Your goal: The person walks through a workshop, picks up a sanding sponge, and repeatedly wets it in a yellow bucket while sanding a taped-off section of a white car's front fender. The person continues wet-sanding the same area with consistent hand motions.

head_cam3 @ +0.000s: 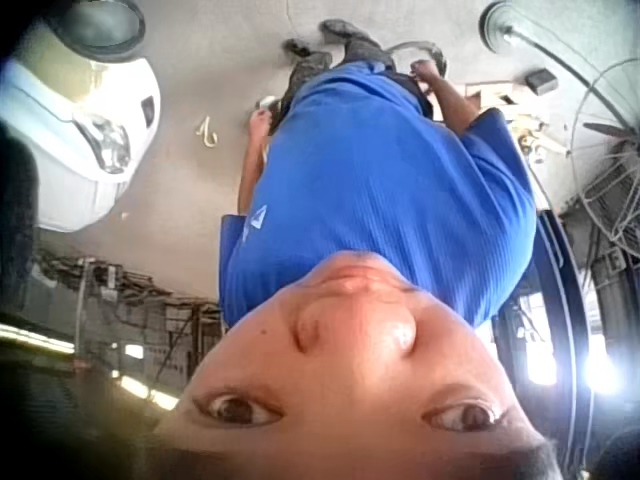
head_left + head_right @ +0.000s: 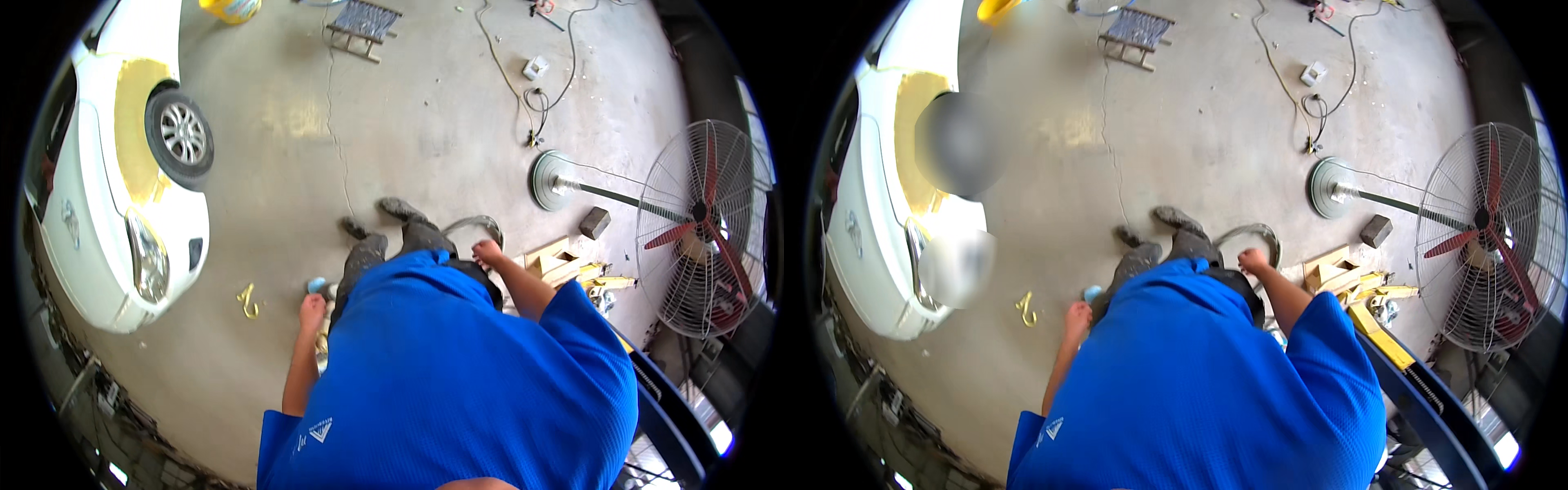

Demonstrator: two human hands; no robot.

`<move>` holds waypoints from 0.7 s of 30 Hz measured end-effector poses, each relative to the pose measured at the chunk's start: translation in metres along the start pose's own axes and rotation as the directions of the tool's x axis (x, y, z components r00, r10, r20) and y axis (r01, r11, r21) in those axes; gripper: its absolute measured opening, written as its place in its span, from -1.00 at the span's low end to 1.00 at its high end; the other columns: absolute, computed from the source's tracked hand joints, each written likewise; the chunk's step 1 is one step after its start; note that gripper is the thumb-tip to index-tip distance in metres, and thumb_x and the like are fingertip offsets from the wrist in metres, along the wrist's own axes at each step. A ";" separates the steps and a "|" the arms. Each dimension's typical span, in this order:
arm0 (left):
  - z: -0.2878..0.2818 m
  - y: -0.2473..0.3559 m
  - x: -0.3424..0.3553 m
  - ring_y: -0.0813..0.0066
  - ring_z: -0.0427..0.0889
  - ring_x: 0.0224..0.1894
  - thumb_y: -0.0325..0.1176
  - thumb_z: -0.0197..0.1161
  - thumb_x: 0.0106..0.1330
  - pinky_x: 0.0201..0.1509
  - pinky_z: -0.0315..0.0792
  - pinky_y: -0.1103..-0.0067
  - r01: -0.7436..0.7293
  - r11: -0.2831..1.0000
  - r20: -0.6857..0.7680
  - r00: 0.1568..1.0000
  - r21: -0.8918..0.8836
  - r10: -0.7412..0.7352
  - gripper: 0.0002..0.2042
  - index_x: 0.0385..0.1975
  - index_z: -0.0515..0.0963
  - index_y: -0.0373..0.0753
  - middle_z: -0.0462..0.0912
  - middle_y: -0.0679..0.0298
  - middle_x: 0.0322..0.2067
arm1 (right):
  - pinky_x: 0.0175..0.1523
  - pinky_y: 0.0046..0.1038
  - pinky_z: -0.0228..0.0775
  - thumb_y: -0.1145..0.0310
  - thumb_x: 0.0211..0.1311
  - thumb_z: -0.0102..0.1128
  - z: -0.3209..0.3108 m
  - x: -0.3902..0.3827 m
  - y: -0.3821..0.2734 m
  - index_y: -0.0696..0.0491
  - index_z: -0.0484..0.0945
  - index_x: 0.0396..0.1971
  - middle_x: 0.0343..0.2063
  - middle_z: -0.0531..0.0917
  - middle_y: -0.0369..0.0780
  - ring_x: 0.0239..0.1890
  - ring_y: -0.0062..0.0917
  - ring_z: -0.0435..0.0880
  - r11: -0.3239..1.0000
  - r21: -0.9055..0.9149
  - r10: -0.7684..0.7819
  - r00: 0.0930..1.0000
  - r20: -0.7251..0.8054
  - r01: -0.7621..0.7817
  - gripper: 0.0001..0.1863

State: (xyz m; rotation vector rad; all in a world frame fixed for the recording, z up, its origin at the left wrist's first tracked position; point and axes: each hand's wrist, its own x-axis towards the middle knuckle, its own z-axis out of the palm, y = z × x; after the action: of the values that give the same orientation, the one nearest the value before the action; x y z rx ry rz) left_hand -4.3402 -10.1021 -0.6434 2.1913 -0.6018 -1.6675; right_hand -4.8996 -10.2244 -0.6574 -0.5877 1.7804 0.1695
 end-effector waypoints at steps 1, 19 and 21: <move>-0.008 0.004 -0.003 0.58 0.53 -0.48 -0.38 0.17 0.24 -0.38 0.44 0.62 0.079 0.997 0.020 0.997 -0.005 -0.079 -0.82 -0.23 0.49 -0.31 0.60 0.26 -0.46 | -0.49 -0.49 0.49 0.33 0.15 0.06 0.008 -0.018 0.006 0.10 0.65 -0.28 -0.52 0.66 -0.17 -0.54 -0.55 0.62 0.994 0.096 0.049 0.998 -0.024 -0.047 -0.75; 0.034 0.268 0.148 0.67 0.53 -0.47 -0.34 0.15 0.30 -0.52 0.35 0.69 -0.286 0.866 0.319 0.935 0.410 0.157 -0.83 -0.16 0.47 -0.18 0.61 0.35 -0.42 | -0.51 -0.44 0.43 0.41 0.10 0.01 0.075 -0.088 0.121 0.13 0.55 -0.32 -0.51 0.61 -0.21 -0.56 -0.50 0.59 0.668 0.703 0.405 0.912 -0.067 -0.245 -0.81; 0.049 0.298 0.157 0.61 0.56 -0.43 -0.36 0.15 0.29 -0.41 0.41 0.65 -0.391 0.750 0.396 0.899 0.534 0.186 -0.83 -0.16 0.50 -0.20 0.63 0.32 -0.42 | -0.40 -0.44 0.46 0.33 0.16 0.05 0.082 -0.077 0.116 0.08 0.56 -0.22 -0.44 0.63 -0.23 -0.49 -0.53 0.59 0.587 0.773 0.372 0.928 0.006 -0.241 -0.77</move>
State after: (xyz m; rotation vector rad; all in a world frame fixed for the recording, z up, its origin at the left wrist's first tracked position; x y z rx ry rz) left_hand -4.3919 -10.4382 -0.6401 2.0318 -1.6917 -1.8334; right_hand -4.8694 -10.0682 -0.6310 0.3539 1.8854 -0.4130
